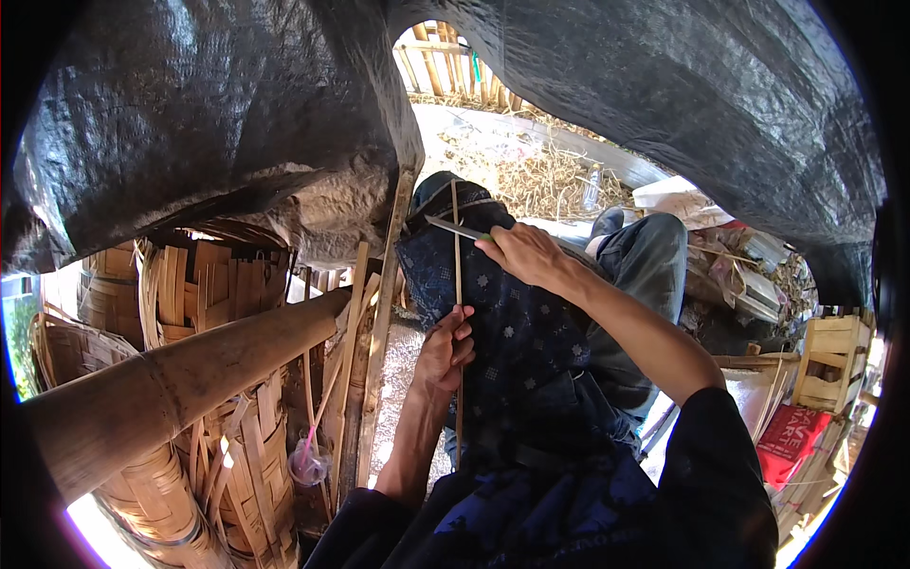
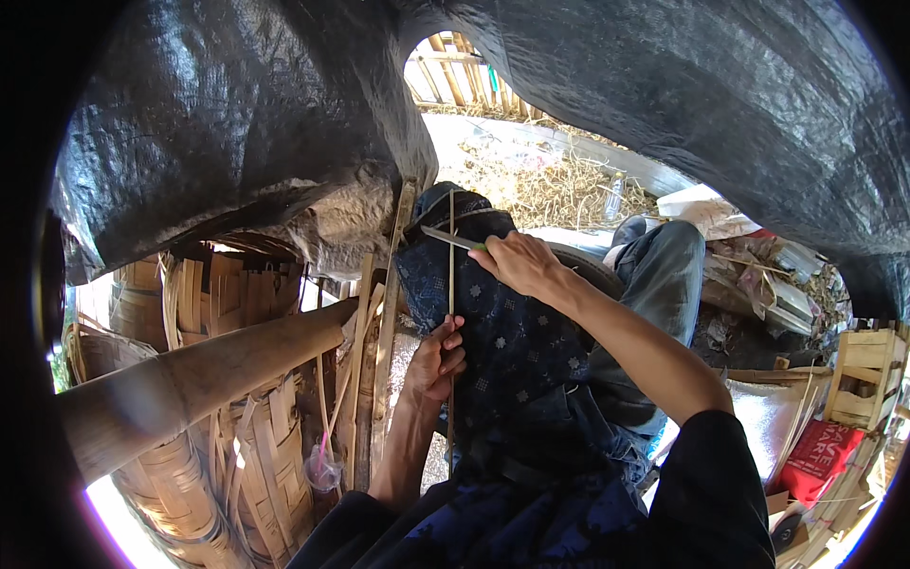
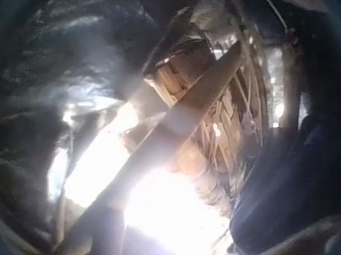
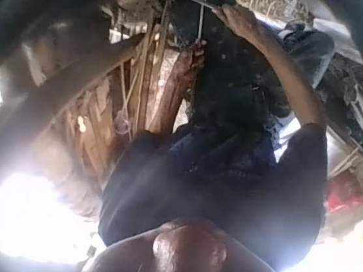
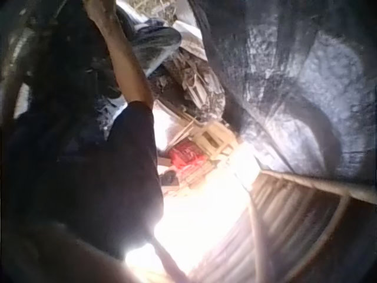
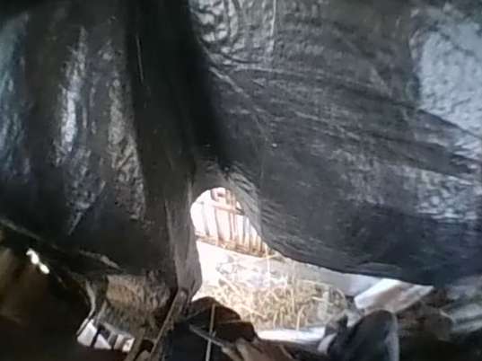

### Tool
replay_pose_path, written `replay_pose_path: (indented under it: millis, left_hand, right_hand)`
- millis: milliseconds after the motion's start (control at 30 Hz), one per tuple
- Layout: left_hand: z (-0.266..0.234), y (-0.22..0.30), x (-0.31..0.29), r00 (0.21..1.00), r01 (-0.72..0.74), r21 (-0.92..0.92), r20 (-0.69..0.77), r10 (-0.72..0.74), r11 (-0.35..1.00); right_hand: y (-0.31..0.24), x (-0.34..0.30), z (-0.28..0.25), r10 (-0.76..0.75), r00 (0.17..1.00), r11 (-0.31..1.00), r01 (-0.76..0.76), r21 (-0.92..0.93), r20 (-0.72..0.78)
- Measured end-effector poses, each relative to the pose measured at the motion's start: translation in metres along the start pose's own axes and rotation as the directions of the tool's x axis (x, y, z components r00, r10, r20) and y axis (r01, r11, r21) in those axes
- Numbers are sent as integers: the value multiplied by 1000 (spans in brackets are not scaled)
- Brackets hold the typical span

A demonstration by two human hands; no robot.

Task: The person scrapes and shapes a thin wooden stick along its length using a knife.

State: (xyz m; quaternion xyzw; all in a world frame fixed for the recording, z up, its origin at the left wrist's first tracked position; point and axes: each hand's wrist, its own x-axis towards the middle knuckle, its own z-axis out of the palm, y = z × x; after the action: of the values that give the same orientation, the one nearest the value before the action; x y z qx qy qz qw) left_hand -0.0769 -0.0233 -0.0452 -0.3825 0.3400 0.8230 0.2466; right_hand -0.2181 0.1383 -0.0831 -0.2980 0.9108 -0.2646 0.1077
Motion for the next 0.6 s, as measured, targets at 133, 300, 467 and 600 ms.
replay_pose_path:
  millis: [133,300,467,600]
  left_hand:
    - [5,0,-4,1000,-23,30,0,23,999]
    - [3,-7,-1,998,-24,20,56,23,1000]
    - [-13,-6,2,996,-5,-61,86,10,998]
    - [-9,2,-1,997,28,-49,77,-24,998]
  right_hand:
    - [21,33,12,-37,992,999,37,-5,-124]
    - [69,74,27,63,998,966,-62,-250,-6]
    - [47,64,-16,323,941,946,-318,58,-103]
    - [24,7,-20,147,989,923,-126,364,-30]
